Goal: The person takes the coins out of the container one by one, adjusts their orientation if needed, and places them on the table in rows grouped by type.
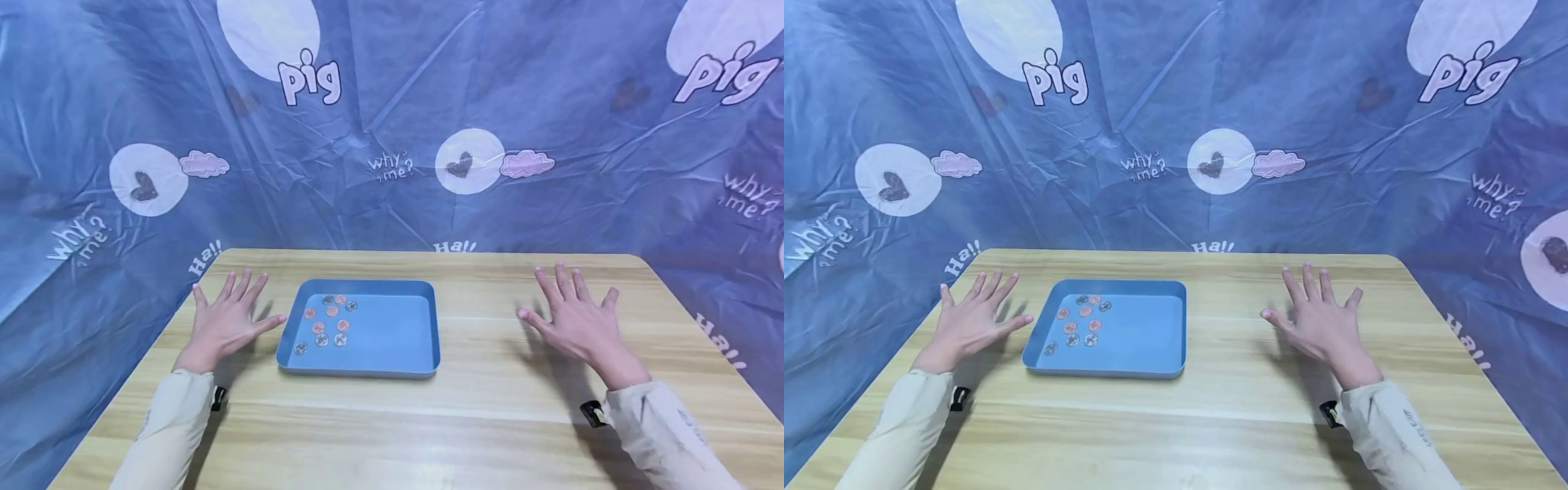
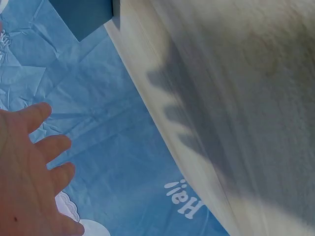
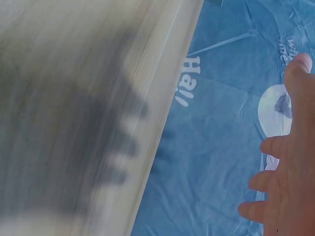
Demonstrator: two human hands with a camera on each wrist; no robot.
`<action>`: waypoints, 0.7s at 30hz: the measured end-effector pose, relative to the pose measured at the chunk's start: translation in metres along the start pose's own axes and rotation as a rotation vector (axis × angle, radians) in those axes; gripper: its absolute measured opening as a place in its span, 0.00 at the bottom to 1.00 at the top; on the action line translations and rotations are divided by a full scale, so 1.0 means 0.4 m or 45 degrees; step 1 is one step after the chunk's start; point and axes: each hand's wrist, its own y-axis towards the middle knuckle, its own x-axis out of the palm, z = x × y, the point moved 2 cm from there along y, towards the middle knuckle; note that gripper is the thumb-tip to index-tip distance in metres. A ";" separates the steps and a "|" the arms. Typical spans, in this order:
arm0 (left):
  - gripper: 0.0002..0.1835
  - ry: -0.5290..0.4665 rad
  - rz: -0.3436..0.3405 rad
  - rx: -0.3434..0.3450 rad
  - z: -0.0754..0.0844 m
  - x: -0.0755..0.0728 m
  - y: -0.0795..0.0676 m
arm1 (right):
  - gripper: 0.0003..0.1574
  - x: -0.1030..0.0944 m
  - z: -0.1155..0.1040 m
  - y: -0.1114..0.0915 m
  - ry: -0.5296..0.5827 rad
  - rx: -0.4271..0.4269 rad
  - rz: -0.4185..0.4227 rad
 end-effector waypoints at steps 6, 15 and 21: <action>0.52 -0.073 -0.022 0.033 0.007 0.012 -0.001 | 0.54 -0.008 -0.021 0.000 -0.009 -0.025 0.020; 0.53 -0.422 -0.101 0.081 -0.008 0.008 -0.014 | 0.55 -0.028 -0.144 0.051 0.160 -0.161 -0.002; 0.51 -0.743 -0.163 0.092 -0.011 0.015 -0.012 | 0.52 -0.046 -0.247 0.093 0.236 -0.327 0.020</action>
